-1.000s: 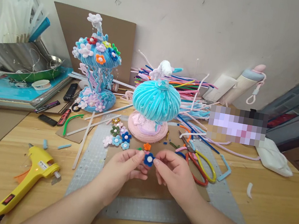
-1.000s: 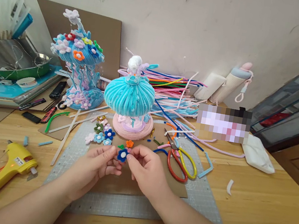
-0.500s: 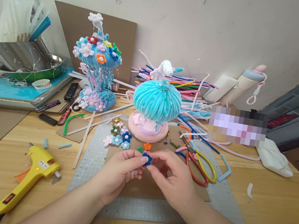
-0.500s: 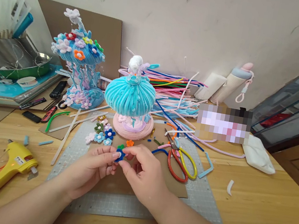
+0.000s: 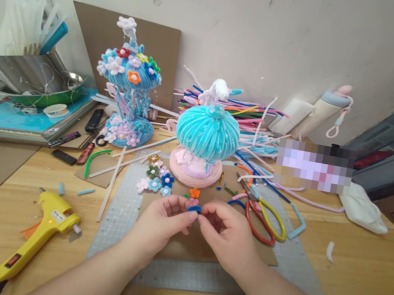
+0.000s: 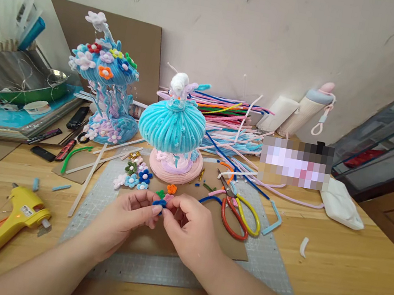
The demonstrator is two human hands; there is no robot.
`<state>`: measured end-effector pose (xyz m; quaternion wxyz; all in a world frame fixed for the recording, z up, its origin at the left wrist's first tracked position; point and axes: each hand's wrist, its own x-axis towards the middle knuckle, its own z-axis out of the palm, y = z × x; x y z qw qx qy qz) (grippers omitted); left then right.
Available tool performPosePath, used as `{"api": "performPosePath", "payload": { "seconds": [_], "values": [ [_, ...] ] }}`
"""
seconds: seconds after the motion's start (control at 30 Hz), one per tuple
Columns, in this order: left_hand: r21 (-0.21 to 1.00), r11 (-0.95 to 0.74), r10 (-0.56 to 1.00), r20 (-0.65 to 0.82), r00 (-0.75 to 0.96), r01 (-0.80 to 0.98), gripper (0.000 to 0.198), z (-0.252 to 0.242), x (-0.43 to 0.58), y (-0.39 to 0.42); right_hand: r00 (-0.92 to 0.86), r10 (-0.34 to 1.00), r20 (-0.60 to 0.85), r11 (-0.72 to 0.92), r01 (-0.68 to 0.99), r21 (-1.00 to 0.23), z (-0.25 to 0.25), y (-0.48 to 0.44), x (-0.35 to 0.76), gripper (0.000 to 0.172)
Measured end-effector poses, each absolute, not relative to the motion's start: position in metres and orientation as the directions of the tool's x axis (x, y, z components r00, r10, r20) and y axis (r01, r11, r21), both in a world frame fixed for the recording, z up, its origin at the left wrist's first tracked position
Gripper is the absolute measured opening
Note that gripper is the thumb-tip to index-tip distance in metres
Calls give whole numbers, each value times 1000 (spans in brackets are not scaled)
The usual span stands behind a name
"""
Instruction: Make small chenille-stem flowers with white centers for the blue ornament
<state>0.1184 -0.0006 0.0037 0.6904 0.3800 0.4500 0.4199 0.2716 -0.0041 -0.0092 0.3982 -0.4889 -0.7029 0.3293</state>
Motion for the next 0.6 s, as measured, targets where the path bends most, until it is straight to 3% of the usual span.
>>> {"api": "performPosePath", "payload": {
  "seconds": [0.6],
  "values": [
    [980, 195, 958, -198, 208, 39, 16, -6, 119, 0, -193, 980, 52, 127, 399, -908, -12, -3, 269, 9]
  ]
}}
